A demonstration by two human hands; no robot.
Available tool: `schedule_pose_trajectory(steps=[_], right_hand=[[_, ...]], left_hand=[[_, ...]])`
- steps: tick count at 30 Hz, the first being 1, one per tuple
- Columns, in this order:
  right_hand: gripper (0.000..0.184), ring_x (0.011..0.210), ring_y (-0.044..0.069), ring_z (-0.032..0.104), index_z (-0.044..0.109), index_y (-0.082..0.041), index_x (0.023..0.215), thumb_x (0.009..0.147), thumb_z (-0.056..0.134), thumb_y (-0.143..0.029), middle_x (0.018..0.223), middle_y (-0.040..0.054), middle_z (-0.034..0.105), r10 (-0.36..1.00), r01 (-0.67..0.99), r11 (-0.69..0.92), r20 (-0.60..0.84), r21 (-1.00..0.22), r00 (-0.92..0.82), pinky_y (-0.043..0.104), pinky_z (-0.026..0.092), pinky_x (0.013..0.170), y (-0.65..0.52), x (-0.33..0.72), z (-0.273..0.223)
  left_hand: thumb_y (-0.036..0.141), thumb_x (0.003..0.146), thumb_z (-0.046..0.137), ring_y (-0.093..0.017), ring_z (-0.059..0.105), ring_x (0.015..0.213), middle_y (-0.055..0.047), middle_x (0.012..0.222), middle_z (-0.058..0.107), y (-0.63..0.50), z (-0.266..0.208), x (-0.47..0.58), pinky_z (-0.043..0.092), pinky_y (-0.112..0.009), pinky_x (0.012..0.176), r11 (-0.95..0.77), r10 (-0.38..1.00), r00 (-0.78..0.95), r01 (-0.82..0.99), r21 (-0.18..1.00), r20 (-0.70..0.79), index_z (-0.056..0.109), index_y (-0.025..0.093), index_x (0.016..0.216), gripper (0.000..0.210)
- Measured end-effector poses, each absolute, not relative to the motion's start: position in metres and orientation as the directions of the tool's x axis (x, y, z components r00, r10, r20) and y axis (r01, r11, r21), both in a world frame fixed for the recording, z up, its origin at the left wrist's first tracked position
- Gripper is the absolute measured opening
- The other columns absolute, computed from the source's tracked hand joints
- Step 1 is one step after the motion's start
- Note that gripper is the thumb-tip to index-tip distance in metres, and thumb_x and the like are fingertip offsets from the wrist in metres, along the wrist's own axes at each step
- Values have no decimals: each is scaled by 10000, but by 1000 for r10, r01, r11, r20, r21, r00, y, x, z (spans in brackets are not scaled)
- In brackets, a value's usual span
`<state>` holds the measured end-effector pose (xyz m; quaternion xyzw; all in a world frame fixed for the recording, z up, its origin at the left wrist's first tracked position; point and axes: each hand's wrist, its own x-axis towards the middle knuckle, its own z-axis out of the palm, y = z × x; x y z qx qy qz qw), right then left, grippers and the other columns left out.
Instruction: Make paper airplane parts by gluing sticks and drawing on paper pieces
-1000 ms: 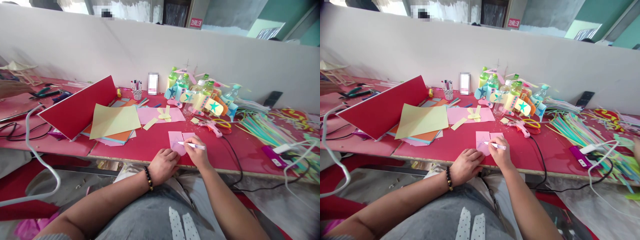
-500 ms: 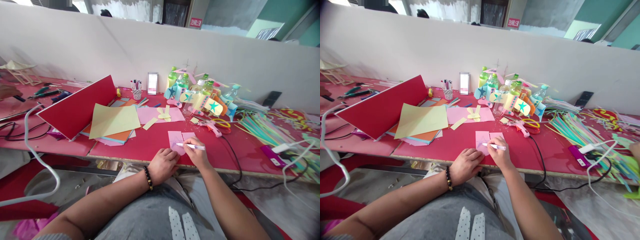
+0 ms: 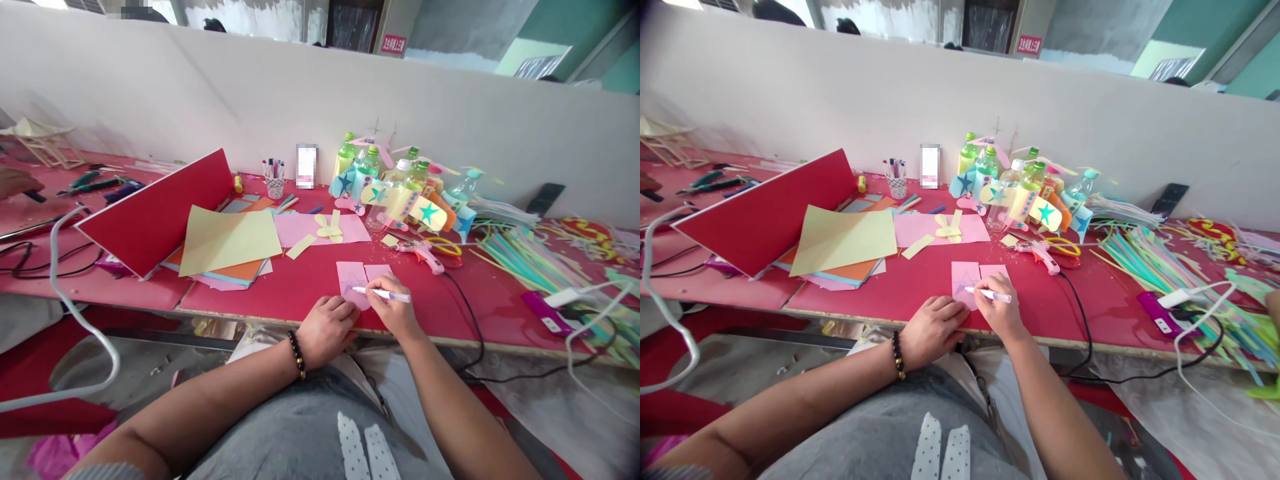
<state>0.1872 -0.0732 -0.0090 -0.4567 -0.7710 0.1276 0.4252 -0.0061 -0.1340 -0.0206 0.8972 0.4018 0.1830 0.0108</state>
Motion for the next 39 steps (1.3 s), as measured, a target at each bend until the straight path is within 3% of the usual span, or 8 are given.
schedule_pose_trajectory(steps=[10, 17, 22, 26, 39], right_hand=[[105, 736, 202, 577, 596, -219, 731, 835, 590, -207, 754, 32, 587, 817, 594, 536, 547, -600, -184, 321, 460, 669, -73, 187, -8], [92, 705, 180, 615, 632, -226, 920, 890, 578, -295, 823, 29, 665, 841, 534, 523, 505, -665, -195, 290, 477, 628, -78, 194, -6], [140, 646, 170, 601, 635, -217, 836, 907, 554, -307, 724, 12, 648, 866, 532, 482, 471, -697, -168, 279, 462, 600, -82, 197, -7], [55, 701, 181, 607, 615, -208, 828, 855, 607, -257, 750, 15, 634, 869, 551, 468, 473, -691, -146, 280, 460, 626, -83, 196, -10], [61, 748, 177, 619, 640, -206, 867, 867, 579, -211, 818, 33, 656, 815, 528, 578, 480, -623, -326, 282, 481, 677, -86, 192, -3]], left_hand=[[364, 899, 617, -245, 516, 1100, -85, 1206, 613, -135, -21, -6, 434, -394, 911, -679, 720, 610, 718, 153, 332, 541, 166, 1246, 407], [362, 901, 613, -244, 517, 1084, -77, 1204, 608, -134, -19, -6, 436, -395, 893, -675, 726, 612, 721, 154, 314, 531, 166, 1254, 412], [362, 907, 605, -246, 492, 1123, -68, 1206, 605, -134, -18, -8, 416, -392, 938, -682, 720, 610, 711, 173, 331, 531, 165, 1250, 404], [371, 911, 601, -240, 492, 1118, -55, 1200, 605, -133, -18, -9, 411, -392, 941, -687, 715, 615, 706, 174, 333, 524, 163, 1254, 409], [426, 927, 568, -240, 496, 1041, -67, 1160, 591, -134, -18, -9, 421, -392, 858, -684, 714, 622, 717, 131, 323, 521, 166, 1263, 427]])
